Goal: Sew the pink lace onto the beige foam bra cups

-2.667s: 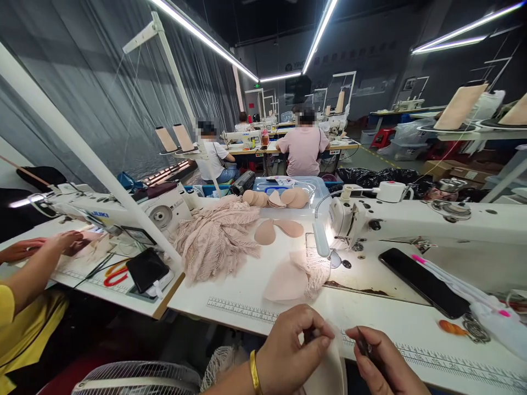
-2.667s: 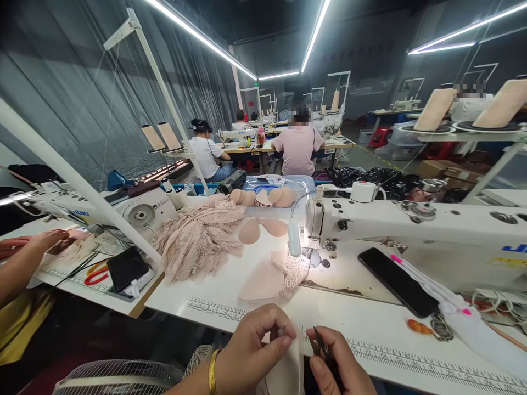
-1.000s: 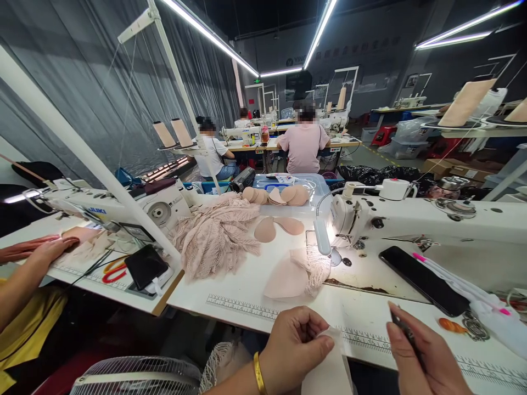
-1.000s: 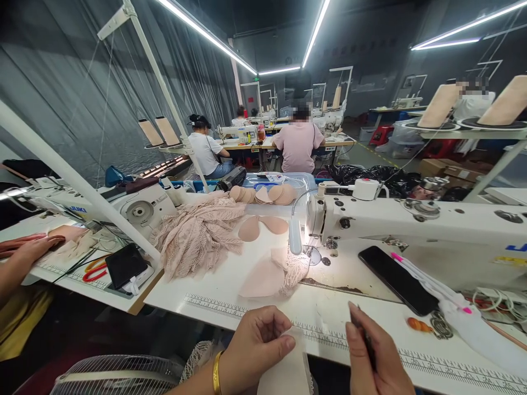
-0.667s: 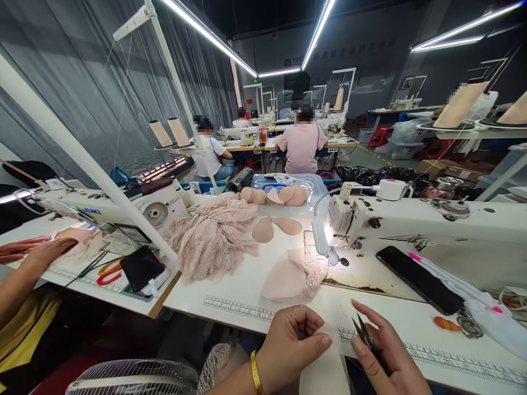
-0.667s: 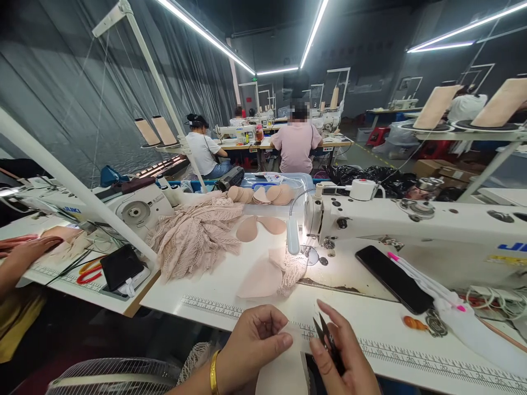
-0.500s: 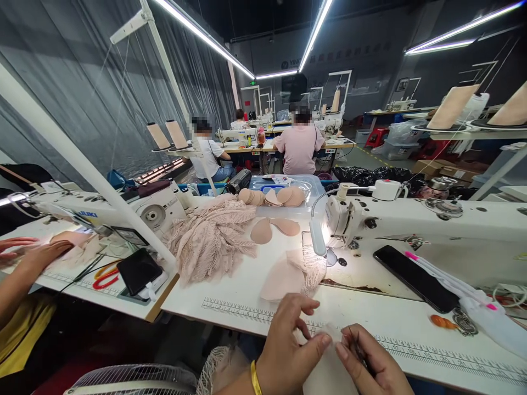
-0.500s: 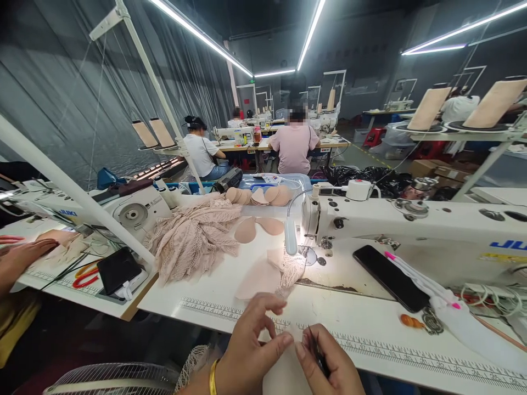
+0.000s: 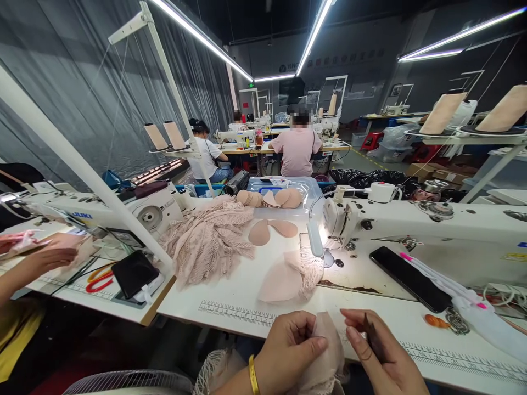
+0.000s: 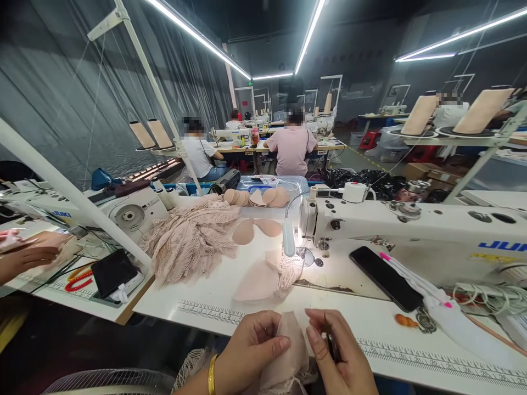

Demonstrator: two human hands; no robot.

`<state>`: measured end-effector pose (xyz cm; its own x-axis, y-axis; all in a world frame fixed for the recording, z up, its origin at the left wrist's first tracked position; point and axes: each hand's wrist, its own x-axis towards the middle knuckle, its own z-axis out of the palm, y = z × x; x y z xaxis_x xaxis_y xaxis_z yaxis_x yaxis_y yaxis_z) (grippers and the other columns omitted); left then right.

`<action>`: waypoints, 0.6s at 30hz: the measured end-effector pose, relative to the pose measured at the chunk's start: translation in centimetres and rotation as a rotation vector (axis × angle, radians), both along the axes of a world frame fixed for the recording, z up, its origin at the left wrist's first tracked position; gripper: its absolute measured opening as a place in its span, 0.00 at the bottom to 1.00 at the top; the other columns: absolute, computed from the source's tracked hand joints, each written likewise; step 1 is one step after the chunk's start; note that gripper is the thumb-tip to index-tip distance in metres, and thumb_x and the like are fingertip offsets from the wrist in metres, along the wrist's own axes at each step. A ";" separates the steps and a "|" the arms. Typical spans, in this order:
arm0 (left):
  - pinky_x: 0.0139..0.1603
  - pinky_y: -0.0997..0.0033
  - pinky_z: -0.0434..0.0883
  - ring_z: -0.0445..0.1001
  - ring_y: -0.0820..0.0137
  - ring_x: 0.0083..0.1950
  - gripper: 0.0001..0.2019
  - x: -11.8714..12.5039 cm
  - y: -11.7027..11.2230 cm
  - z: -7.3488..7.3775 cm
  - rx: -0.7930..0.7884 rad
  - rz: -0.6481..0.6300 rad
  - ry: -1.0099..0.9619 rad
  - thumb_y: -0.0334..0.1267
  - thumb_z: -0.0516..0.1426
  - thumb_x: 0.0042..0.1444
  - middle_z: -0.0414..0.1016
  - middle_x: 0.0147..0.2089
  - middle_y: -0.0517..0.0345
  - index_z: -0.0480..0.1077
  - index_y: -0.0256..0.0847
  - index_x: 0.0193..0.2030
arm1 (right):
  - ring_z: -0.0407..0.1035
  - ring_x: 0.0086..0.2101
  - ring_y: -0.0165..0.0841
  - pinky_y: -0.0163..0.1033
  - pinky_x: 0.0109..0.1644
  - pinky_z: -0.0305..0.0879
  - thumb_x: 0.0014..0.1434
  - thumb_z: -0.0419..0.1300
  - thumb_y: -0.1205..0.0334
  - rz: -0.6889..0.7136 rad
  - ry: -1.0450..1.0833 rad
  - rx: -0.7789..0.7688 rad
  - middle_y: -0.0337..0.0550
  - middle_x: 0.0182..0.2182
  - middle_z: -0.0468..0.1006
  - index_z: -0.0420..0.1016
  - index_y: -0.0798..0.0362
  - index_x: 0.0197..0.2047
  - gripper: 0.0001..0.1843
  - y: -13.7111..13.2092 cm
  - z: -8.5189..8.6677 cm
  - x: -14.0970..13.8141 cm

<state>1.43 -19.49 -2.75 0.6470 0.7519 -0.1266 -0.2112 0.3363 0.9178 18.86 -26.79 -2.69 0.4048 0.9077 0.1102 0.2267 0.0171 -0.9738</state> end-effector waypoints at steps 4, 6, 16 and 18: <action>0.39 0.73 0.63 0.66 0.74 0.35 0.30 -0.5 0.3 -0.2 0.021 0.003 0.066 0.60 0.74 0.49 0.70 0.33 0.58 0.72 0.33 0.37 | 0.74 0.44 0.38 0.34 0.39 0.70 0.63 0.66 0.38 0.028 -0.110 0.033 0.44 0.45 0.79 0.81 0.45 0.50 0.22 0.6 0.3 0.5; 0.37 0.74 0.62 0.65 0.75 0.34 0.30 -0.6 0.2 -0.4 0.025 -0.011 0.056 0.60 0.75 0.49 0.69 0.33 0.58 0.71 0.34 0.36 | 0.72 0.37 0.35 0.35 0.38 0.68 0.64 0.64 0.38 0.126 -0.077 -0.019 0.39 0.36 0.76 0.80 0.45 0.42 0.19 0.8 0.4 0.4; 0.26 0.78 0.61 0.67 0.80 0.22 0.29 0.6 0.2 -2.7 -0.152 -0.056 -0.164 0.57 0.75 0.50 0.73 0.32 0.62 0.75 0.38 0.47 | 0.69 0.32 0.34 0.35 0.36 0.67 0.66 0.64 0.38 0.173 0.093 -0.002 0.37 0.30 0.72 0.76 0.47 0.32 0.22 0.6 0.6 -1.0; 0.22 0.79 0.55 0.62 0.83 0.19 0.29 0.6 0.3 -2.6 -0.117 -0.089 -0.134 0.57 0.75 0.51 0.71 0.31 0.64 0.75 0.38 0.48 | 0.69 0.31 0.34 0.35 0.35 0.67 0.69 0.61 0.40 0.166 0.043 0.036 0.38 0.30 0.72 0.75 0.47 0.32 0.21 0.5 1.0 -1.0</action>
